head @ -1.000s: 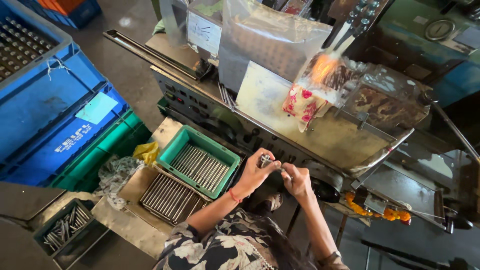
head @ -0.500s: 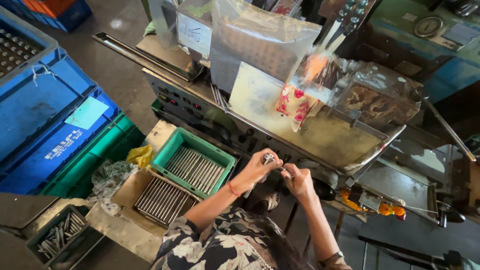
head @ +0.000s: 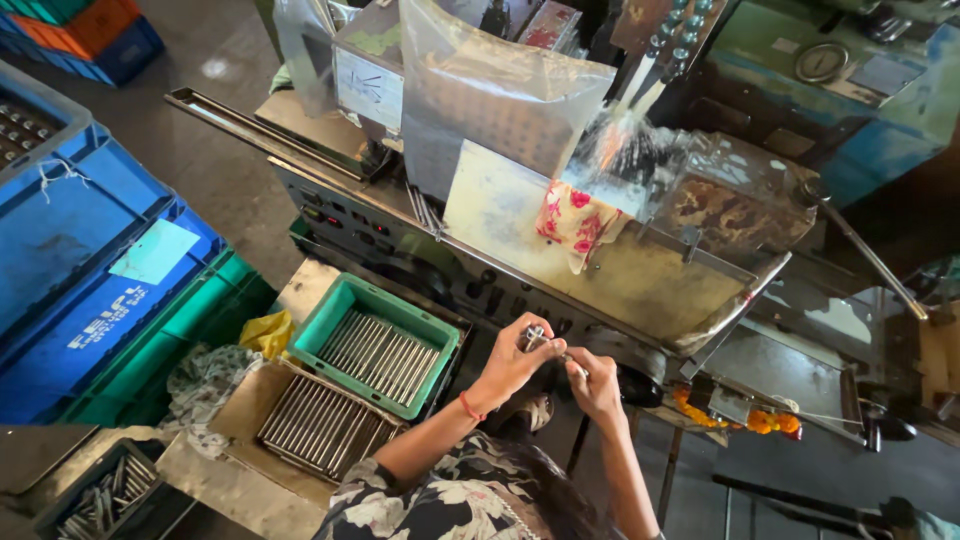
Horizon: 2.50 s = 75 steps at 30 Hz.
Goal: The person repeatedly picks up small metal rods from a green crate, inserts them into a grinding machine, and then removes them. The person places the processed rods back into the crate. The task is performed in a repetitive cycle.
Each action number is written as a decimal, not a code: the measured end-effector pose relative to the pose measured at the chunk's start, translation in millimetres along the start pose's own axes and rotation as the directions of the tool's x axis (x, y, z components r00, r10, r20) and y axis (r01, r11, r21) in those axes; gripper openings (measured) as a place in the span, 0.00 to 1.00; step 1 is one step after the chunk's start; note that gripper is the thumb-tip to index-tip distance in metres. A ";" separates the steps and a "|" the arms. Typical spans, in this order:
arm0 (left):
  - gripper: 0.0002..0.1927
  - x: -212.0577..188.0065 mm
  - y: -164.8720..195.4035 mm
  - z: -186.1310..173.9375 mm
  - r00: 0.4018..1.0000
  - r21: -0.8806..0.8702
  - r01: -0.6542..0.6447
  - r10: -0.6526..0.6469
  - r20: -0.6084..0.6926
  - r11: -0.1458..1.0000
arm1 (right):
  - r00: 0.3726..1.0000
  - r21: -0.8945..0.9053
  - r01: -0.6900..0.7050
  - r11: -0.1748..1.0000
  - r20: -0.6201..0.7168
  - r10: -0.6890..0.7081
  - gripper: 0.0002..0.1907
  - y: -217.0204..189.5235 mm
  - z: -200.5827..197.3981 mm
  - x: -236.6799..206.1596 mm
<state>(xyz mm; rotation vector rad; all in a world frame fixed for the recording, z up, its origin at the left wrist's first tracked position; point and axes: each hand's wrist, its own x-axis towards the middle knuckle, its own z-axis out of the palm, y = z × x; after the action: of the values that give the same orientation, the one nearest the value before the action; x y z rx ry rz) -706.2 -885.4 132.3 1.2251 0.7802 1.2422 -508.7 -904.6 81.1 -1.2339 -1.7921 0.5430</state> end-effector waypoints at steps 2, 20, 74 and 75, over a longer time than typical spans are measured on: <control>0.10 6.1 2.9 -6.4 0.986 -0.056 0.167 -0.165 0.037 0.984 | 0.986 0.091 -0.067 0.994 0.156 0.052 0.19 -14.3 -10.5 4.8; 0.12 51.9 -2.9 4.4 0.843 -0.318 0.536 -0.476 0.252 0.782 | 0.910 0.458 -0.240 0.856 0.414 0.033 0.29 30.3 -32.5 38.9; 0.13 829.5 -220.7 230.1 0.793 -0.425 0.339 -0.498 -0.350 0.839 | 0.535 -0.507 -0.845 0.170 -0.796 0.284 0.34 516.7 -559.5 280.0; 0.13 831.0 -221.8 228.0 0.795 -0.429 0.347 -0.504 -0.338 0.834 | 0.532 -0.505 -0.847 0.170 -0.798 0.282 0.34 518.4 -559.4 280.2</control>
<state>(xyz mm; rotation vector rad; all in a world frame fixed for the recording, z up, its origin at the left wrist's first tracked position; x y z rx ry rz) -255.2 -118.6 114.1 0.4291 1.0495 1.2103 196.9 -502.4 104.8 -2.6107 -0.8711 -0.5003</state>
